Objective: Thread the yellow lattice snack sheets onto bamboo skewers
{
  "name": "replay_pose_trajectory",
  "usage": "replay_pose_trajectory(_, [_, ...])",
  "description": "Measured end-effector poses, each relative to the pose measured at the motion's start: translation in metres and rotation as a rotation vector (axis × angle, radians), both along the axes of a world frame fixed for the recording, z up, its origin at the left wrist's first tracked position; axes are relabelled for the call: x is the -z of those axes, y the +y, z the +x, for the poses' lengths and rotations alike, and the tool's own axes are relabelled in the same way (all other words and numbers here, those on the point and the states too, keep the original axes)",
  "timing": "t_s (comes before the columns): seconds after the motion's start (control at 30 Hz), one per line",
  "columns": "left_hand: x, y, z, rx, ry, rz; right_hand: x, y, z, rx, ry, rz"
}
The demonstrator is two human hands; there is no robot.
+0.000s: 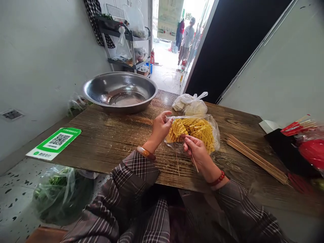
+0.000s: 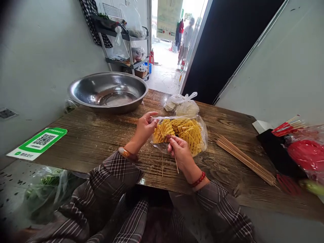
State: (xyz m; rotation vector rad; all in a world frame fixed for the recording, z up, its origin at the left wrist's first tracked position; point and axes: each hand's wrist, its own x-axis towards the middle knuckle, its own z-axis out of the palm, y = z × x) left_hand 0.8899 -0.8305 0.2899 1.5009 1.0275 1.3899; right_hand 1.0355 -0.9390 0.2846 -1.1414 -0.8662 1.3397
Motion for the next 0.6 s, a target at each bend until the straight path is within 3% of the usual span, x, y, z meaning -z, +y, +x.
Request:
replay_pose_trajectory(0.13, [0.001, 0.001, 0.0, -0.006, 0.017, 0.019, 0.003, 0.003, -0.008, -0.047, 0.195, -0.073])
replay_pose_trajectory(0.3, [0.001, 0.0, 0.0, 0.007, 0.011, 0.007, 0.017, 0.007, -0.008, -0.192, -0.035, -0.152])
replay_pose_trajectory(0.37, [0.0, 0.0, -0.001, 0.009, 0.014, 0.01, 0.017, 0.004, -0.002, -0.235, -0.228, -0.104])
replay_pose_trajectory(0.43, [-0.001, -0.002, -0.001, 0.008, 0.024, 0.015, 0.009, -0.001, 0.008, -0.283, -0.551, -0.003])
replay_pose_trajectory(0.53, [-0.005, -0.005, -0.001, 0.025, 0.029, 0.027, -0.013, -0.003, 0.027, -0.275, -1.125, 0.241])
replay_pose_trajectory(0.6, [-0.007, -0.006, -0.001, 0.05, 0.017, 0.036, -0.029, 0.004, 0.039, -0.203, -1.381, 0.376])
